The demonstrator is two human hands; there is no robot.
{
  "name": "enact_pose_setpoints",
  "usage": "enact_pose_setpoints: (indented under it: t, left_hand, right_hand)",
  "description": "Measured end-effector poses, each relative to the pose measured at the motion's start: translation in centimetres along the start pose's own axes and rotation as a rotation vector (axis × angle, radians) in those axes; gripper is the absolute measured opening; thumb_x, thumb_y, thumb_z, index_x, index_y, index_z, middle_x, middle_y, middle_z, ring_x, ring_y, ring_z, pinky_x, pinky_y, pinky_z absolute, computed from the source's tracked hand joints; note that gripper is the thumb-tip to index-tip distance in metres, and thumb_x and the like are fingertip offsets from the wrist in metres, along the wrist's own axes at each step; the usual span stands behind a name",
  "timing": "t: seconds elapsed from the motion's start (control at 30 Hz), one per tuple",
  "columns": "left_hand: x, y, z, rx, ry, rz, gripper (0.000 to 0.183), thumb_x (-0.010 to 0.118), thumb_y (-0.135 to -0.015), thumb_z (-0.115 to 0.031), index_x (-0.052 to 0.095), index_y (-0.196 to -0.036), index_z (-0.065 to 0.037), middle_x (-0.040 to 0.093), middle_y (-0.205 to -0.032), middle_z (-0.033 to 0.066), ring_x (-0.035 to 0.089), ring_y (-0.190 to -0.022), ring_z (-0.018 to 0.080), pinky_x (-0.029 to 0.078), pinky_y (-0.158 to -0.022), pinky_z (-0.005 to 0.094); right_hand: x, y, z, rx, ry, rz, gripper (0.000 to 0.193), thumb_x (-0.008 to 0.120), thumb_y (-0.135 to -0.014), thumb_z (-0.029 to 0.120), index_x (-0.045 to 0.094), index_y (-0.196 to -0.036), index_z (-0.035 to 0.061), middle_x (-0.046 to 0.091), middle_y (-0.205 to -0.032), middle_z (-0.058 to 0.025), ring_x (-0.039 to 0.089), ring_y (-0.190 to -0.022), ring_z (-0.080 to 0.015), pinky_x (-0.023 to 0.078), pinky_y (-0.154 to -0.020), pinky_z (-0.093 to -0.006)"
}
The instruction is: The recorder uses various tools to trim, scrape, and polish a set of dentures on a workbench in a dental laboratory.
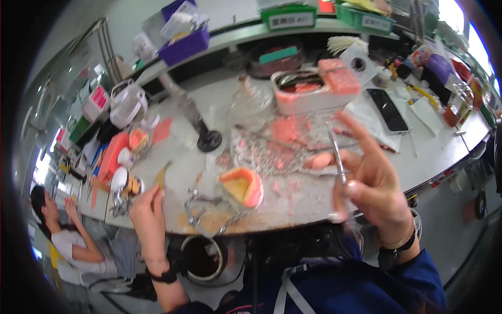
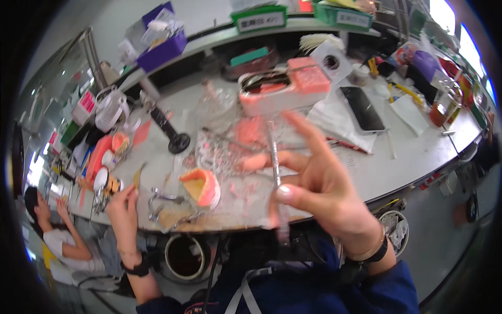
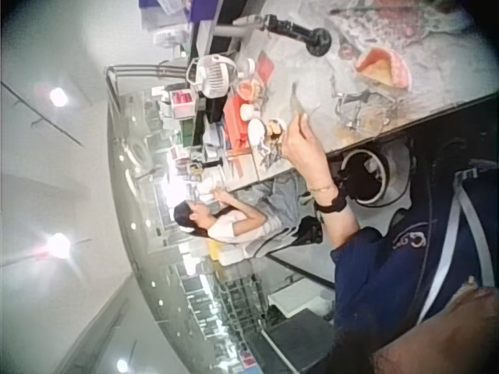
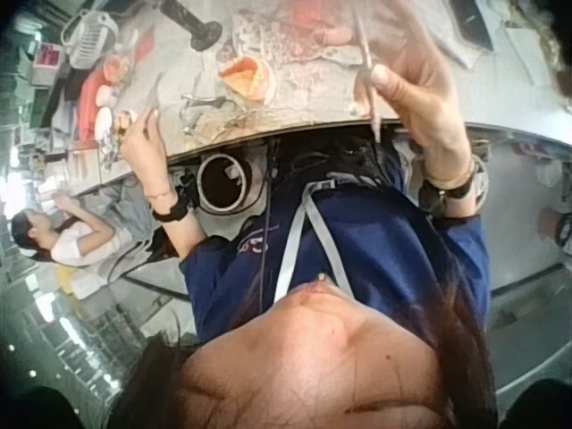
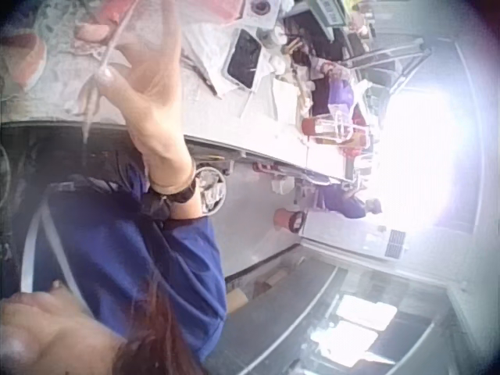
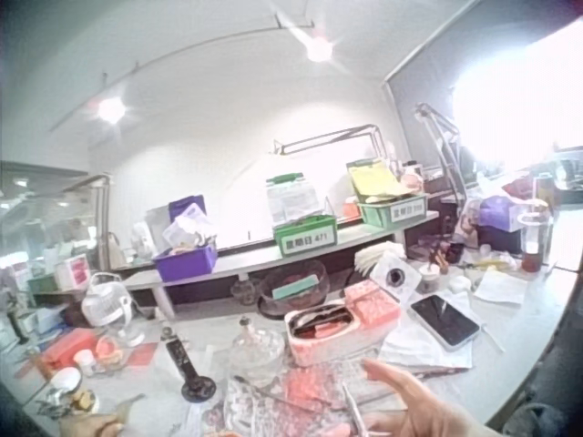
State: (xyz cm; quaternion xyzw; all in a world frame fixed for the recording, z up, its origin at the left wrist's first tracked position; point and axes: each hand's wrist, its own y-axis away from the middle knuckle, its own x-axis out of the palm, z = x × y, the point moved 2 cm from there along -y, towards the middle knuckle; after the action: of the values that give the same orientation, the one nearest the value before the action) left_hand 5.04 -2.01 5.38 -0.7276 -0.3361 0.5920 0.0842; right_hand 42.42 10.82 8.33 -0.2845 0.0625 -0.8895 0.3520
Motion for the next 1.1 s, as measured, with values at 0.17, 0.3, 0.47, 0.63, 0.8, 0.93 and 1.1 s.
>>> enact_pose_setpoints:
  t: [0.17,0.3,0.47,0.63,0.8,0.93,1.1]
  left_hand:
    - [-0.1,0.0,0.6,0.043,0.071,-0.034,0.021,0.068,-0.085,-0.012,0.068,-0.099,0.004,0.067,-0.087,0.0177,0.063,-0.070,0.0335,0.050,-0.069,0.0384]
    - [0.7,-1.2,-0.4,-0.059,0.021,-0.103,0.025,0.067,-0.087,-0.017,0.068,-0.098,0.005,0.067,-0.090,0.0194,0.063,-0.072,0.0367,0.051,-0.070,0.0400]
    - [2.6,-4.0,-0.6,0.101,-0.328,-0.025,0.017,0.063,-0.086,-0.011,0.066,-0.087,0.006,0.065,-0.081,0.0244,0.063,-0.076,0.0410,0.049,-0.068,0.0463]
    - [1.1,-4.2,-1.5,0.043,-0.331,-0.224,0.010,0.057,-0.090,-0.006,0.059,-0.089,0.004,0.066,-0.077,0.0200,0.067,-0.073,0.0357,0.051,-0.065,0.0428]
    - [-3.0,0.5,-8.3,-0.059,0.829,-0.398,0.010,0.046,-0.099,-0.005,0.043,-0.107,0.002,0.067,-0.091,0.0175,0.071,-0.081,0.0218,0.056,-0.063,0.0285]
    - [-3.3,4.0,-15.5,-0.049,1.162,-0.048,0.021,0.051,-0.095,-0.003,0.040,-0.112,0.001,0.068,-0.097,0.0216,0.071,-0.074,0.0225,0.058,-0.062,0.0290]
    - [-2.7,4.8,-19.0,-0.050,1.544,0.223,0.042,0.056,-0.086,0.014,0.039,-0.124,0.008,0.066,-0.104,0.0236,0.067,-0.101,0.0250,0.056,-0.088,0.0345]
  right_hand:
    - [-0.4,0.4,-1.7,0.106,-0.424,-0.063,0.069,0.060,-0.089,0.000,0.021,-0.146,-0.0064,0.059,-0.116,-0.0325,0.065,-0.056,-0.0196,0.053,-0.051,-0.0240]
    - [0.2,0.6,-2.9,0.030,-0.109,0.056,0.037,0.052,-0.099,0.014,0.049,-0.127,-0.0090,0.066,-0.108,-0.0231,0.067,-0.085,-0.0195,0.052,-0.074,-0.0293]
    - [1.2,1.0,-3.5,0.021,-0.099,-0.067,0.032,0.052,-0.099,0.015,0.058,-0.119,-0.0087,0.067,-0.104,-0.0197,0.062,-0.082,-0.0165,0.050,-0.082,-0.0304]
    - [1.1,1.2,-3.1,0.037,-0.274,-0.057,0.026,0.052,-0.099,0.013,0.055,-0.118,-0.0049,0.066,-0.106,-0.0223,0.063,-0.088,-0.0168,0.051,-0.084,-0.0326]
    - [1.3,1.0,-3.3,0.020,-0.360,0.028,0.016,0.058,-0.095,0.006,0.056,-0.107,-0.0034,0.066,-0.106,-0.0219,0.064,-0.090,-0.0195,0.052,-0.084,-0.0346]
    - [3.1,1.1,-3.4,-0.192,-0.126,-0.050,0.017,0.064,-0.090,0.005,0.054,-0.101,-0.0025,0.066,-0.100,-0.0192,0.066,-0.088,-0.0234,0.053,-0.084,-0.0372]
    - [4.7,1.7,-1.9,-0.431,0.045,0.046,0.033,0.073,-0.076,-0.012,0.049,-0.094,0.0005,0.067,-0.100,-0.0179,0.062,-0.111,-0.0367,0.048,-0.098,-0.0522]
